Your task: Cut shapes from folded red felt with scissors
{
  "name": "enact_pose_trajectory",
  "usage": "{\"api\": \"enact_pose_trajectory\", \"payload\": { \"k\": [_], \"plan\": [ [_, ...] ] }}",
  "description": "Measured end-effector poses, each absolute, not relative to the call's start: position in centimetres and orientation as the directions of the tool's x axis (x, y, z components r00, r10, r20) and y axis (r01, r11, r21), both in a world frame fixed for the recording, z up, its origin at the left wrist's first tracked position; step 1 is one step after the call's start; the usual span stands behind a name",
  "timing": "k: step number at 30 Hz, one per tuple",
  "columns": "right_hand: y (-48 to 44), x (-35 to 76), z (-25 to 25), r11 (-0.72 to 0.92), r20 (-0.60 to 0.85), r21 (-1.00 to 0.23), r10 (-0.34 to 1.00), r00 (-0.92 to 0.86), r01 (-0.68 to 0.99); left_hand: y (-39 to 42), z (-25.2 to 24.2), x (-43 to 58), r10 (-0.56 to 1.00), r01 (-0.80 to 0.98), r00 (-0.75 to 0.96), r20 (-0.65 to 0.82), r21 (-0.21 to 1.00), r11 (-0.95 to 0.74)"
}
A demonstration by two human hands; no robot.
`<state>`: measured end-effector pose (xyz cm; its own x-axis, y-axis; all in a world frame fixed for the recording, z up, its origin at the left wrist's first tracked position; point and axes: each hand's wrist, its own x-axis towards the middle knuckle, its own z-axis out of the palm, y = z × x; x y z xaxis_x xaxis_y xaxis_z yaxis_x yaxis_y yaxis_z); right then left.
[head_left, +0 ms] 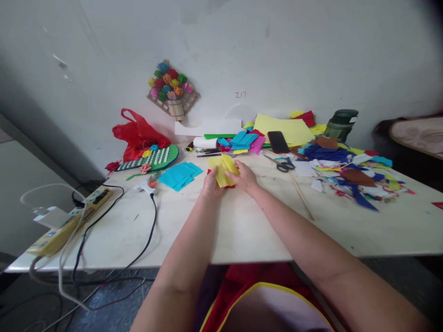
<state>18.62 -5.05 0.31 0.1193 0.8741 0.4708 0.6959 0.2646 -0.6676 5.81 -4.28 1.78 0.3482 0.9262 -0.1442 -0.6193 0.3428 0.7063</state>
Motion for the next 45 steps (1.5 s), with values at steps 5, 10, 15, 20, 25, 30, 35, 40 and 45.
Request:
{"api": "enact_pose_trajectory", "payload": {
  "k": [5,10,15,20,25,30,35,40,45],
  "plan": [
    [-5.6,18.4,0.8,0.133,0.435,-0.591,0.883,0.176,0.796,-4.1,1.7,5.8,0.920,-0.620,0.367,-0.140,0.700,0.354],
    [-4.9,19.4,0.7,0.001,0.416,-0.674,0.827,0.379,0.738,-3.6,1.5,5.5,0.942,-0.660,0.313,-0.120,0.686,0.307],
    [-3.8,20.8,0.2,0.052,0.381,-0.836,0.772,0.509,0.547,-3.0,1.3,5.3,0.977,-0.703,0.142,-0.161,0.678,0.214],
    [-2.9,21.3,-0.5,0.157,0.254,-0.963,0.798,0.546,0.219,-2.1,0.4,5.1,0.992,-0.622,-0.036,-0.121,0.780,0.073],
    [-3.1,20.6,-0.4,0.206,0.155,-0.977,0.856,0.493,-0.051,-2.3,0.1,5.2,0.990,-0.537,-0.113,-0.087,0.844,0.013],
    [-3.6,20.2,0.1,0.257,0.191,-0.962,0.871,0.454,-0.089,-2.5,0.1,5.1,1.000,-0.495,-0.007,-0.023,0.869,0.016],
    [-3.5,20.5,-0.2,0.288,0.227,-0.953,0.886,0.404,-0.095,-1.5,-0.8,4.5,0.985,-0.317,-0.162,-0.052,0.949,-0.002],
    [-3.6,20.8,-0.3,0.215,0.148,-0.957,0.940,0.308,-0.196,-0.9,-1.2,4.6,0.965,-0.263,-0.263,-0.006,0.962,-0.066],
    [-4.2,20.6,0.0,0.186,0.140,-0.954,0.970,0.199,-0.235,-1.6,-0.2,5.2,0.991,-0.414,-0.113,-0.065,0.910,0.012]
  ]
}}
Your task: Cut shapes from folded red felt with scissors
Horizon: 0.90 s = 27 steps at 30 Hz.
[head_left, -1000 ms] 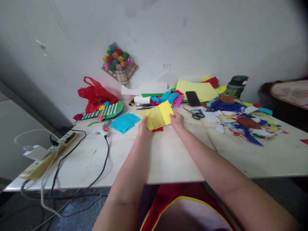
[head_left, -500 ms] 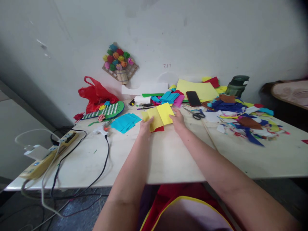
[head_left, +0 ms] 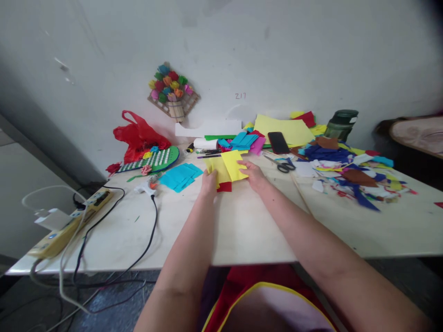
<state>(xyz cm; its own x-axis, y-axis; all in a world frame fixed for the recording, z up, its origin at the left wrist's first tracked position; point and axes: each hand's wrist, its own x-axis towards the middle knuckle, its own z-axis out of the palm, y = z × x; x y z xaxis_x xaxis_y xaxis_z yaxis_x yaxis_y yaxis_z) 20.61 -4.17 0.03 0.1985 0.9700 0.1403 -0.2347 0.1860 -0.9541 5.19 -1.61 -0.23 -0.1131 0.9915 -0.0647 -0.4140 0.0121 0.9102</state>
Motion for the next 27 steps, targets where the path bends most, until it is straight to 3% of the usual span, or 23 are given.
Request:
{"api": "enact_pose_trajectory", "payload": {
  "k": [3,7,13,19,23,27],
  "plan": [
    [-4.4,20.5,0.2,0.168,0.138,-0.948,0.982,0.128,-0.271,-2.8,1.0,5.3,0.994,-0.513,0.056,-0.090,0.852,0.106],
    [-4.5,20.5,0.4,0.163,0.147,-0.936,0.986,0.074,-0.313,-4.1,1.8,5.1,0.963,-0.484,0.253,-0.094,0.849,0.210],
    [-4.7,20.5,0.7,0.144,0.123,-0.913,0.989,0.078,-0.382,-3.8,1.3,5.3,0.973,-0.505,0.224,-0.055,0.847,0.164],
    [-4.7,19.3,0.3,0.228,0.228,-0.973,0.973,0.025,0.024,-3.6,1.1,5.4,0.982,-0.470,0.186,-0.004,0.878,0.092],
    [-3.9,19.3,-0.3,0.288,0.357,-0.876,0.926,0.119,0.387,-3.6,1.0,5.3,0.986,-0.467,0.164,0.003,0.881,0.075],
    [-3.5,20.0,-0.5,0.344,0.489,-0.812,0.842,0.227,0.472,-3.1,0.6,5.4,0.995,-0.499,0.102,0.019,0.866,0.035]
  ]
}}
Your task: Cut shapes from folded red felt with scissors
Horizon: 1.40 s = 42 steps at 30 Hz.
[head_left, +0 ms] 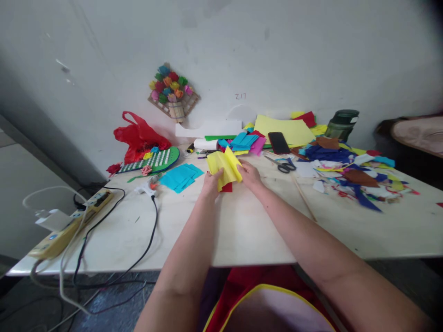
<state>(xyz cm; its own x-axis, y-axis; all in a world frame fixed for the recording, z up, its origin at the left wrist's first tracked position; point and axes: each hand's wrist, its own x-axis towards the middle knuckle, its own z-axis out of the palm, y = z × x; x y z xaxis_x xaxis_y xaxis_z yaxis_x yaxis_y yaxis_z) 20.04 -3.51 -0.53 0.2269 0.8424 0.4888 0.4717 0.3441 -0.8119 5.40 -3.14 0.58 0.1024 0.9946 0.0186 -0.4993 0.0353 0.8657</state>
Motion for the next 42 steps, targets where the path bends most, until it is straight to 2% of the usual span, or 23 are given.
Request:
{"api": "enact_pose_trajectory", "payload": {
  "k": [5,7,11,17,22,26,28,30,35,39,42],
  "plan": [
    [-3.6,20.2,-0.4,0.305,0.403,-0.899,0.856,0.324,0.314,-2.7,0.8,5.6,0.996,-0.479,-0.035,-0.084,0.876,0.057],
    [-3.6,19.9,-0.4,0.292,0.348,-0.934,0.875,0.337,0.209,-2.9,1.1,5.7,0.994,-0.501,-0.017,-0.109,0.861,0.086],
    [-3.3,19.7,-0.4,0.249,0.242,-0.968,0.906,0.348,0.027,-3.5,1.6,5.6,0.993,-0.520,0.114,-0.030,0.850,0.085],
    [-3.3,19.8,-0.4,0.276,0.245,-0.961,0.887,0.391,-0.025,-3.2,1.2,5.2,0.995,-0.472,0.083,-0.062,0.877,0.094],
    [-2.9,20.1,-0.9,0.342,0.352,-0.935,0.867,0.352,0.093,-3.2,1.2,5.4,0.997,-0.522,0.069,-0.038,0.850,0.069],
    [-2.5,20.4,-1.3,0.425,0.550,-0.818,0.775,0.311,0.387,-3.5,1.5,5.7,0.993,-0.574,0.108,-0.038,0.814,0.094],
    [-2.6,20.3,-1.3,0.432,0.598,-0.757,0.761,0.252,0.490,-3.6,1.5,5.7,0.989,-0.602,0.145,-0.034,0.790,0.115],
    [-3.0,20.0,-1.1,0.403,0.580,-0.735,0.790,0.198,0.545,-3.5,1.4,5.7,0.985,-0.617,0.169,-0.032,0.776,0.131],
    [-4.8,19.2,0.1,0.221,0.404,-0.743,0.901,0.160,0.632,-3.4,1.2,5.7,0.980,-0.593,0.191,-0.060,0.788,0.164],
    [-5.0,19.3,0.7,0.135,0.394,-0.746,0.879,0.268,0.653,-3.4,1.2,5.6,0.977,-0.587,0.202,-0.062,0.791,0.172],
    [-4.3,20.0,0.3,0.154,0.438,-0.799,0.810,0.389,0.581,-3.2,1.3,5.3,0.983,-0.601,0.173,-0.069,0.783,0.161]
  ]
}}
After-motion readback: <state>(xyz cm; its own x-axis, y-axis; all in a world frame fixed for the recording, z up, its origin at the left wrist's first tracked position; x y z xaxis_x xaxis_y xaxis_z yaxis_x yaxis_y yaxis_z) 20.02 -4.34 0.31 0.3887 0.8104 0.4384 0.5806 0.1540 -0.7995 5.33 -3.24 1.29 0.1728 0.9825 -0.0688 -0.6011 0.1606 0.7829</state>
